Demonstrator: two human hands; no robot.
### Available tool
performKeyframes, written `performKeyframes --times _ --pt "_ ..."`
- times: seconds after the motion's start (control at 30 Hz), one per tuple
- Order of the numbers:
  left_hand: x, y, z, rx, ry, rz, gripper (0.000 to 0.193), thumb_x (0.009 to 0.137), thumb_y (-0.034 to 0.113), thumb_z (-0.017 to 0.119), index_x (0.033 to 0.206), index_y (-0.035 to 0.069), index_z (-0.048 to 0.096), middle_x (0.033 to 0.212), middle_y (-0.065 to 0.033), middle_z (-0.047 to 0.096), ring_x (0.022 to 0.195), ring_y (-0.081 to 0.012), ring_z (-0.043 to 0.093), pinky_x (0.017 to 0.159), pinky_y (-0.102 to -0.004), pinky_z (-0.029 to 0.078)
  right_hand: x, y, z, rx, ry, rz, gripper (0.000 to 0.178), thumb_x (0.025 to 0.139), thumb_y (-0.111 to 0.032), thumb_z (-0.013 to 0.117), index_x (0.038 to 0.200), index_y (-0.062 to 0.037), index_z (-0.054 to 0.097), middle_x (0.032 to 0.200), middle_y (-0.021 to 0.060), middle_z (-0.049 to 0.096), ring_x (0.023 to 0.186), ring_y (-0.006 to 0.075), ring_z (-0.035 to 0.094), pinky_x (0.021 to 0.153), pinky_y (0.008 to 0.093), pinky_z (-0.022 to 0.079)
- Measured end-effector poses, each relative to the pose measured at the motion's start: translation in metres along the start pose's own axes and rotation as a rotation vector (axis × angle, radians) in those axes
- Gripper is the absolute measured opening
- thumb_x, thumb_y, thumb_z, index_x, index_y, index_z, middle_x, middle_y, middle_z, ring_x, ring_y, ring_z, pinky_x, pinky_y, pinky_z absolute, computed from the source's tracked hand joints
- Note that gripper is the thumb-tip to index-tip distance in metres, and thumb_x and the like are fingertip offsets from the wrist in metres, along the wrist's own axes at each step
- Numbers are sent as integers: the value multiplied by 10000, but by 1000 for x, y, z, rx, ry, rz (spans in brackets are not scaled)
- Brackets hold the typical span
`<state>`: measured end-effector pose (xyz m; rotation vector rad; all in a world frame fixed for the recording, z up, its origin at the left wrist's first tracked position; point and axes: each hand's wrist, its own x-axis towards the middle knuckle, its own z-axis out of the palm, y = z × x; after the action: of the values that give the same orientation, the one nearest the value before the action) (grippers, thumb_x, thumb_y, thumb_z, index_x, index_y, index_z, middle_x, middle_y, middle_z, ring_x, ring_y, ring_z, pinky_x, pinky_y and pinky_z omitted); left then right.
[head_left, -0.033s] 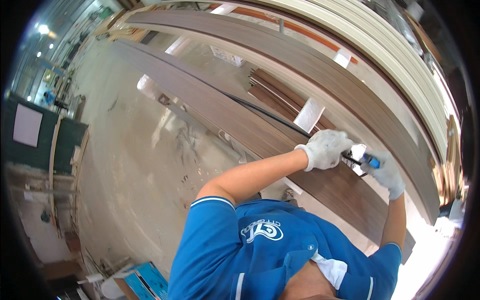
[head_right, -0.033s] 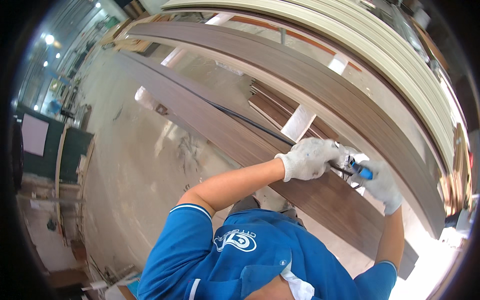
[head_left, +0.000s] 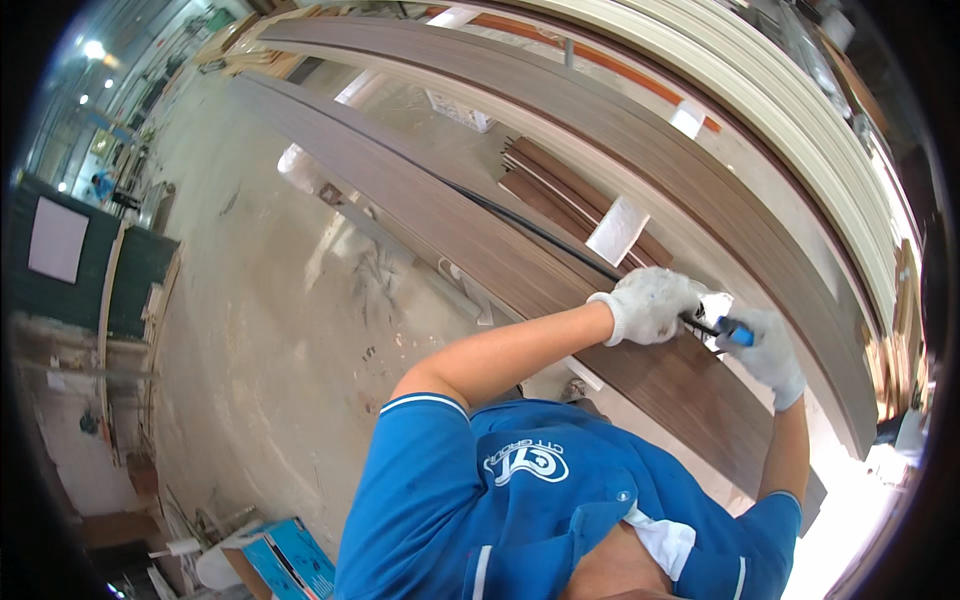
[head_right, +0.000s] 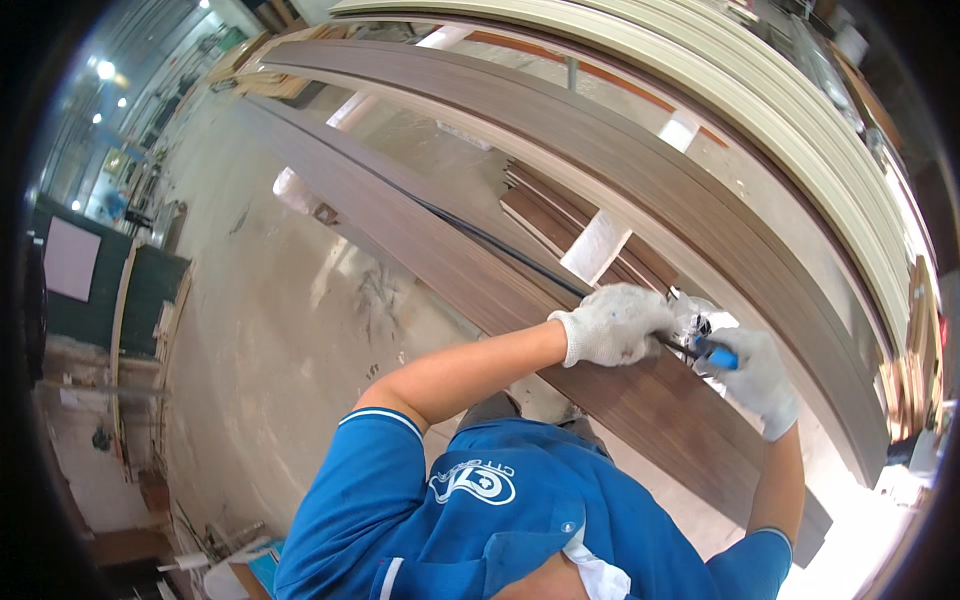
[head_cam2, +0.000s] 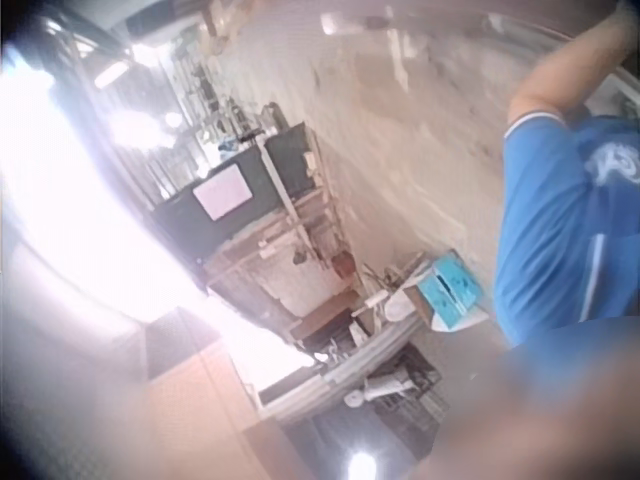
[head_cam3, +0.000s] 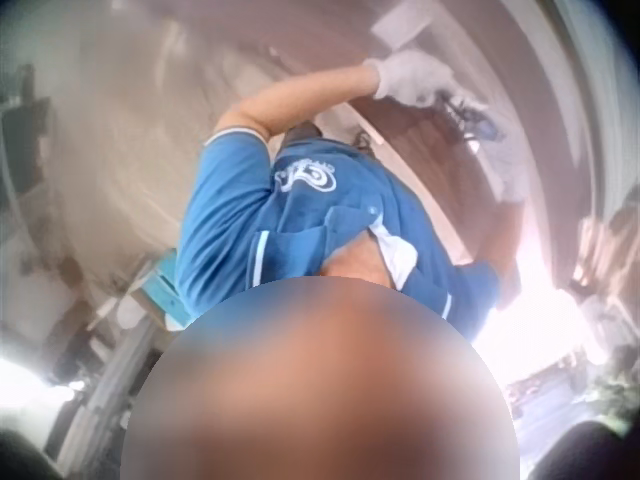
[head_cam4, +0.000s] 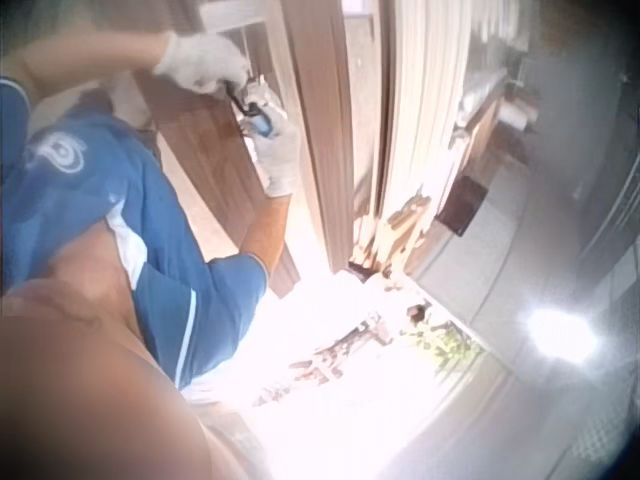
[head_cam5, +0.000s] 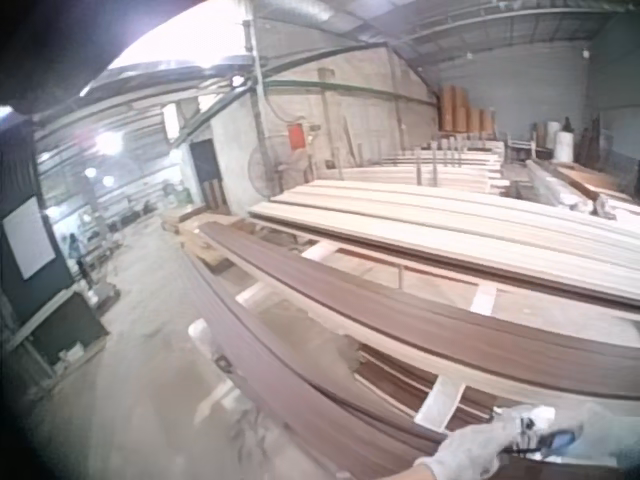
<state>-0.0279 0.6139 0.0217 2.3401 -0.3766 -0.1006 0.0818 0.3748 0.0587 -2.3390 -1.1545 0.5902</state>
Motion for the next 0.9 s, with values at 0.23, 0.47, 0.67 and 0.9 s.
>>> performKeyframes --times 0.23,0.47,0.67,0.9 --pt "11 15 59 126 296 -112 116 856 172 681 936 119 746 935 -128 665 918 -342 677 806 -460 527 -2 8 5 -19 40 -217 335 809 -126 810 1127 -112 709 973 152 741 890 383 717 765 424 556" --pt "16 28 86 299 441 -247 106 863 205 676 900 122 731 943 -83 664 960 -284 655 831 -423 496 42 -30 -18 9 48 -340 361 972 -284 638 1271 -82 618 1033 190 724 967 397 712 825 452 543" --pt "17 29 70 226 233 -242 131 863 199 667 923 101 730 943 -132 698 915 -321 696 810 -458 524 169 -120 33 111 -149 -585 367 993 -315 627 1309 -128 634 1043 179 730 962 361 717 836 442 529" --pt "11 15 86 64 559 -121 367 853 308 703 1145 86 719 1177 -201 680 1093 -397 641 909 -495 502 313 -230 122 -113 -194 -454 427 1036 -455 532 1362 -197 630 1247 158 723 1189 347 669 1025 481 485"
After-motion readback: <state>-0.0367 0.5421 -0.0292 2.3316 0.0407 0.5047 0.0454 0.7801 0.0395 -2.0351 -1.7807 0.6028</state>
